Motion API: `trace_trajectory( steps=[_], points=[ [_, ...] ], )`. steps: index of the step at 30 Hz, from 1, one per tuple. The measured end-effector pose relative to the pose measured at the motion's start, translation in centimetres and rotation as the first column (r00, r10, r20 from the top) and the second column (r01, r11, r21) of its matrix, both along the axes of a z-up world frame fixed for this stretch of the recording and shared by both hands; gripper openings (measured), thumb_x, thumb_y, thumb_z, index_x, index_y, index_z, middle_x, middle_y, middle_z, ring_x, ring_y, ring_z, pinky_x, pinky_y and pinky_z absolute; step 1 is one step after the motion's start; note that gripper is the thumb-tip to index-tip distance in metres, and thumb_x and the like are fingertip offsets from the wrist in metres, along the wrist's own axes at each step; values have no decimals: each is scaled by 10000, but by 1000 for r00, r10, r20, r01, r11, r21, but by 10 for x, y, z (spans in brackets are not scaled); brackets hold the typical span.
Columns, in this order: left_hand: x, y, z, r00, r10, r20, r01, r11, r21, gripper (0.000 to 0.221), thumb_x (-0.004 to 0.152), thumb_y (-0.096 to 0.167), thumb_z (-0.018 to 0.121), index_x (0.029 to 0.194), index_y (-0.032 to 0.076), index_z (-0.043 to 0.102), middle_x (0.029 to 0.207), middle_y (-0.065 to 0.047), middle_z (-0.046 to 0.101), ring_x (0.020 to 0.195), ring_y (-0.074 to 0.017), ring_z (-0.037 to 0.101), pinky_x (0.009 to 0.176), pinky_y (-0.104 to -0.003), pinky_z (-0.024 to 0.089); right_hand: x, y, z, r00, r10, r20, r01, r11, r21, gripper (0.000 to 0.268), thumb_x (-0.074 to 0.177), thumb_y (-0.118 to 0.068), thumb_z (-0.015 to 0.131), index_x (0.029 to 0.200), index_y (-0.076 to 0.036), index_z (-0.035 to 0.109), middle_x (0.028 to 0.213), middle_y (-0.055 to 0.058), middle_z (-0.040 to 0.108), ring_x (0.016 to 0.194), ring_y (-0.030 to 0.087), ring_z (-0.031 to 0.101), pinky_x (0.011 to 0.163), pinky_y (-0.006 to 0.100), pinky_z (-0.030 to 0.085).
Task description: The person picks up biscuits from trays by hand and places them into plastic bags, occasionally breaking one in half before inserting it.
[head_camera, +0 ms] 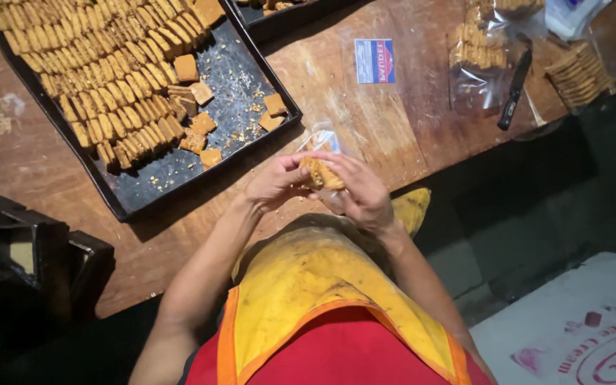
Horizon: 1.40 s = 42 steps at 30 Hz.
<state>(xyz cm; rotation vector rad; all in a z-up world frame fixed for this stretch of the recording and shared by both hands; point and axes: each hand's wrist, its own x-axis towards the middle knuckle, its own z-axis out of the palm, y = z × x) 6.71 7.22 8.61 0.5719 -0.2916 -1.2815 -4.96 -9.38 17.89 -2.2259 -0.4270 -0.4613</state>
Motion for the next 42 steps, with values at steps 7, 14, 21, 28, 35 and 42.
trace_trajectory(
  steps=[7, 14, 21, 28, 35, 42],
  points=[
    [-26, -19, 16, 906, 173, -386, -219, 973, -78, 536, 956, 313, 550, 1358, -1, 386, 1185, -218, 586, 1104, -352, 599, 949, -487, 496, -17, 9, -26, 850, -501, -162, 526, 795, 303, 200, 985, -20, 566, 1172, 21, 623, 1173, 122, 604, 1102, 214, 597, 954, 282, 471],
    [-36, -27, 14, 875, 180, -448, -268, 953, -141, 449, 964, 213, 547, 1332, -25, 454, 1187, -187, 574, 1140, -311, 571, 1058, -556, 423, -24, -4, -49, 790, -399, -465, 607, 405, 684, 259, 927, -47, 612, 1161, 64, 613, 1005, 98, 661, 828, 118, 640, 731, 244, 552],
    [-40, -51, 25, 838, 421, -347, -501, 846, -183, 321, 989, 287, 523, 1225, 68, 512, 1401, -152, 469, 1307, -256, 439, 1146, -417, 284, -19, 9, -70, 820, -360, -445, 560, 338, 757, 302, 904, 15, 631, 1186, 77, 542, 1019, 141, 665, 852, 137, 678, 769, 251, 553],
    [-42, -58, 36, 823, 564, -61, -557, 781, -282, 395, 984, 349, 530, 1292, 112, 460, 1603, -82, 160, 1412, -221, 279, 1157, -423, 234, -5, 24, -47, 823, -365, -436, 566, 462, 682, 427, 894, 16, 620, 1304, 34, 502, 1110, 136, 665, 863, 53, 620, 683, 148, 464],
    [-50, -52, 24, 827, 557, 78, -524, 814, -250, 637, 964, 464, 525, 1448, 118, 296, 1583, -88, 179, 1451, -230, 217, 1214, -408, 180, -15, 31, -30, 927, -115, -357, 369, 446, 815, 542, 874, -29, 626, 1374, -18, 416, 1162, 71, 623, 1040, 87, 615, 858, 185, 494],
    [-49, -40, 37, 844, 511, 161, -520, 854, 15, 707, 936, 298, 558, 1502, 143, 165, 1425, -126, 431, 1217, -217, 471, 955, -319, 415, -4, 28, -37, 857, -476, -197, 494, 652, 576, 477, 851, 48, 686, 1291, 5, 506, 1238, 142, 625, 1115, 191, 628, 968, 291, 512]
  ],
)
